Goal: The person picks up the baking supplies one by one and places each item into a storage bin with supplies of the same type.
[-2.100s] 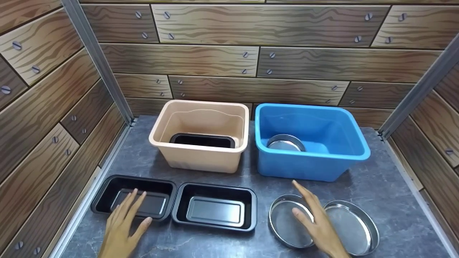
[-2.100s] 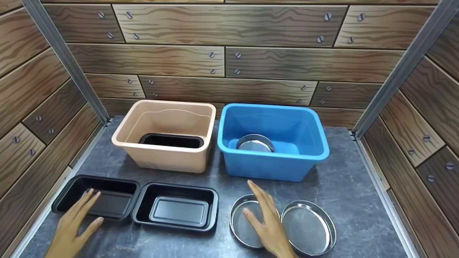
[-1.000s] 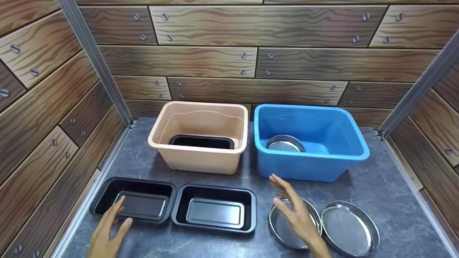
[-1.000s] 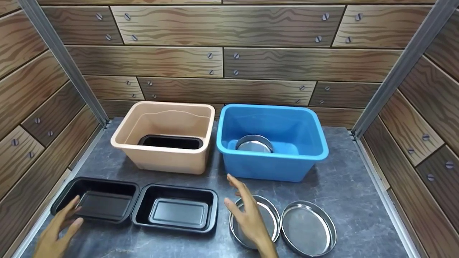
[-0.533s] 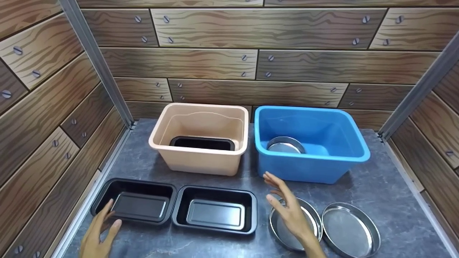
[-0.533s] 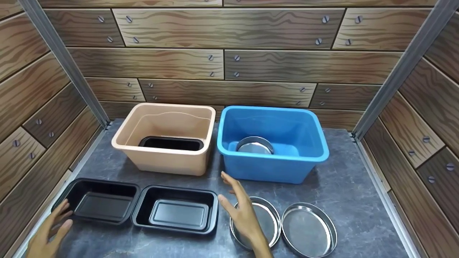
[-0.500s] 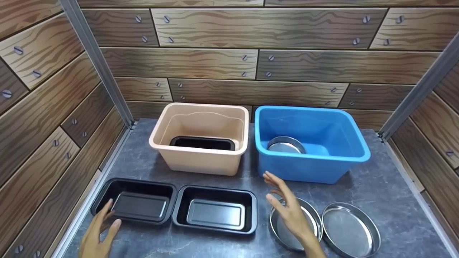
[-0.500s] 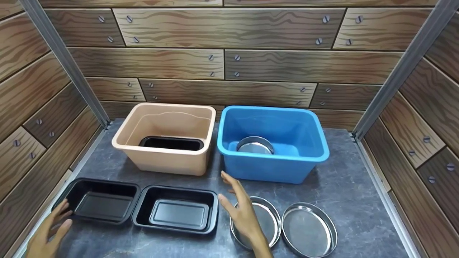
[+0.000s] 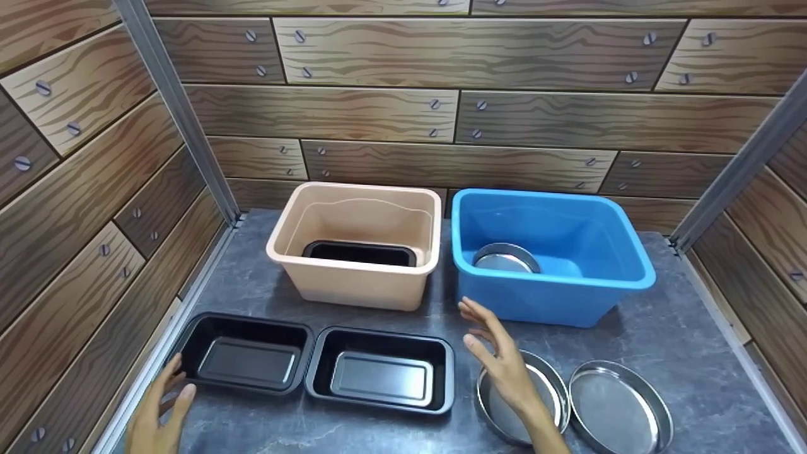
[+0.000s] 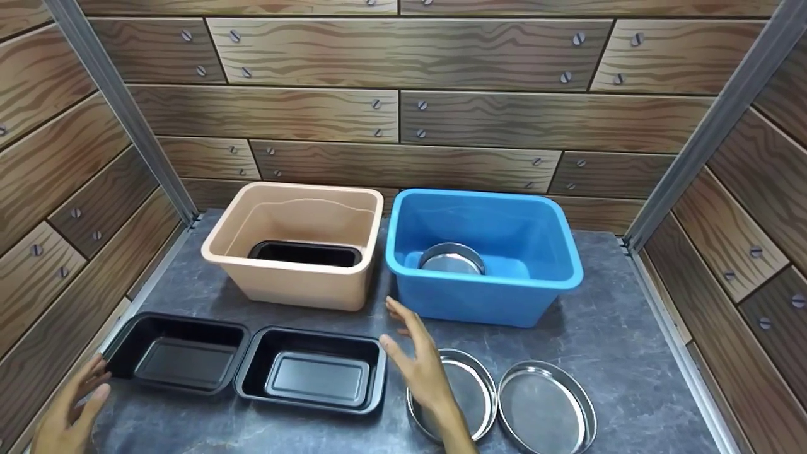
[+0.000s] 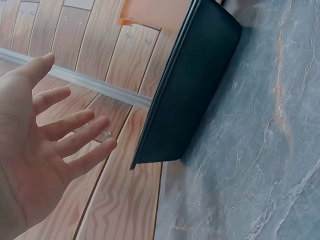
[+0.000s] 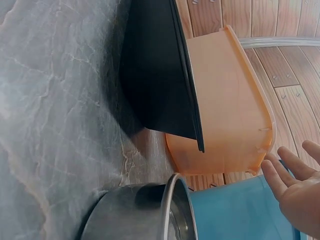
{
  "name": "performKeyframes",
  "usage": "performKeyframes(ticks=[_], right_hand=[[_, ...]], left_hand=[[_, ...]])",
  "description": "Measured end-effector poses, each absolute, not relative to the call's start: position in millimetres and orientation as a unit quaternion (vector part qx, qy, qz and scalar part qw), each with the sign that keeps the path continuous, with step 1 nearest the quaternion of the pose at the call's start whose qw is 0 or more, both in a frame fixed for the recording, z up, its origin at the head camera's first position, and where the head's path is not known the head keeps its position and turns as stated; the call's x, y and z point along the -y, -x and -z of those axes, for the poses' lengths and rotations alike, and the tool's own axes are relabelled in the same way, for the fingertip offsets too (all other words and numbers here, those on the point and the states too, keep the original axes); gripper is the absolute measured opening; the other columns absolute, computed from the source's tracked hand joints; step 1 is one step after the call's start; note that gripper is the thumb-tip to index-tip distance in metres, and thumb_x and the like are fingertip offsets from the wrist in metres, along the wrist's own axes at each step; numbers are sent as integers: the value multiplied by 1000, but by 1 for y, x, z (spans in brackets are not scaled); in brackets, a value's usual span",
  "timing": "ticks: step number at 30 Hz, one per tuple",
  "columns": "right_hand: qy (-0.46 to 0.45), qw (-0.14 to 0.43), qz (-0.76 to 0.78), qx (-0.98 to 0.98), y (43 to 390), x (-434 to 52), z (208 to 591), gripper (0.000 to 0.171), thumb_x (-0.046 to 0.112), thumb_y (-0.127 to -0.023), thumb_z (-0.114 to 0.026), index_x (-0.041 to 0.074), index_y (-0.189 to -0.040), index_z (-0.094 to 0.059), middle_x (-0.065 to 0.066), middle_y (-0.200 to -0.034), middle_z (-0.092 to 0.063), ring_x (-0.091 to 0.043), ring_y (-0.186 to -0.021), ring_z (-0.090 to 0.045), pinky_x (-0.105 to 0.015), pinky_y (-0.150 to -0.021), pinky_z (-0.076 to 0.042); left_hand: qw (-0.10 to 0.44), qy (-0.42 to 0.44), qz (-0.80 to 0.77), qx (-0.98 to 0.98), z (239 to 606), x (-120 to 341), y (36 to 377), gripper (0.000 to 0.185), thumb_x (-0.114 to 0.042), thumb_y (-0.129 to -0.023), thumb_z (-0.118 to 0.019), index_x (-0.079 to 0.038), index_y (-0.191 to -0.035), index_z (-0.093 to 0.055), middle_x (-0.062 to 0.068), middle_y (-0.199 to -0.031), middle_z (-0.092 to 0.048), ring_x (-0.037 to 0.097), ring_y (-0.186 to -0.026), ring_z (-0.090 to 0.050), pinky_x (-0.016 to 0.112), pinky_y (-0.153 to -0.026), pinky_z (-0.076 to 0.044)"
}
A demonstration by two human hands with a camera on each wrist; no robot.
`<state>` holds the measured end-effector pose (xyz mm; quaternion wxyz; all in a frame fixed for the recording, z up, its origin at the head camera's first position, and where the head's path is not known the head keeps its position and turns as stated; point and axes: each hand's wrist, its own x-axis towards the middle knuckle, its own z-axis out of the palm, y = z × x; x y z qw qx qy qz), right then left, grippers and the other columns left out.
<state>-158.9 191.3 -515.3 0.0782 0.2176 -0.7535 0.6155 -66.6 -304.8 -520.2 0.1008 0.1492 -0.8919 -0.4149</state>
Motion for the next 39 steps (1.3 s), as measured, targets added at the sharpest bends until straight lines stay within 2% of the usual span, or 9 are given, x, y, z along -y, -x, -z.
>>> performKeyframes(ticks=[2, 8, 14, 17, 21, 24, 32, 37, 39], right_hand=[[-218, 81, -616, 753, 161, -190, 515, 53, 9, -100, -53, 20, -149, -37, 1, -147, -46, -29, -135, -41, -38, -108, -41], [-212, 80, -617, 754, 166, -187, 515, 52, 12, -100, -54, 17, -149, -38, 2, -147, -45, -25, -136, -41, -36, -109, -41], [-207, 87, -620, 752, 168, -182, 517, 51, 12, -100, -54, 15, -148, -39, -2, -149, -44, -29, -137, -40, -43, -110, -40], [-197, 90, -629, 747, 170, -178, 517, 51, 13, -99, -56, 17, -147, -41, -2, -148, -44, -31, -136, -40, -44, -111, -39], [-188, 93, -636, 743, 174, -173, 518, 53, 13, -98, -58, 17, -148, -40, -2, -149, -43, -31, -137, -39, -45, -111, -39], [-186, 86, -632, 747, 177, -170, 517, 56, 14, -99, -57, 18, -150, -36, -2, -152, -39, -29, -139, -37, -48, -112, -37], [-165, 81, -649, 739, 177, -156, 502, 58, 13, -98, -59, 9, -150, -34, -7, -153, -37, -32, -139, -36, -56, -113, -31], [-155, 77, -656, 734, 175, -148, 486, 58, 13, -97, -59, 3, -149, -34, -13, -154, -35, -35, -139, -36, -55, -114, -31], [-155, 75, -658, 733, 177, -147, 486, 58, 13, -98, -58, 3, -149, -33, -12, -154, -34, -34, -140, -35, -56, -114, -30]], left_hand=[[102, -152, 423, 888, 521, 307, 67, 64, -47, -99, -48, -25, -155, -25, 13, -152, -38, 34, -131, -43, 45, -100, -47], [131, -169, 419, 882, 527, 312, 66, 59, -42, -100, -51, -25, -153, -32, 11, -148, -43, 30, -131, -43, 17, -91, -46], [112, -186, 449, 867, 532, 322, 65, 65, -45, -100, -49, -20, -155, -27, 14, -154, -36, 35, -136, -36, 50, -101, -43], [120, -202, 451, 861, 536, 325, 64, 61, -45, -99, -50, -23, -154, -30, 11, -153, -38, 24, -137, -38, 26, -103, -42], [157, -222, 449, 851, 541, 326, 65, 52, -42, -99, -53, -28, -148, -41, 8, -147, -47, -6, -124, -40, -4, -82, -34], [171, -228, 457, 843, 544, 327, 67, 51, -41, -99, -52, -27, -147, -43, 8, -147, -47, -12, -120, -37, -5, -82, -33], [156, -239, 472, 834, 552, 335, 69, 52, -39, -101, -49, -22, -149, -40, 7, -149, -44, -5, -125, -39, -5, -83, -33], [141, -233, 484, 832, 559, 339, 71, 54, -40, -101, -49, -22, -151, -37, 9, -151, -41, 4, -130, -38, 1, -91, -36], [140, -241, 485, 829, 561, 340, 71, 54, -41, -101, -48, -22, -150, -37, 6, -151, -40, 9, -131, -39, 12, -100, -38]])
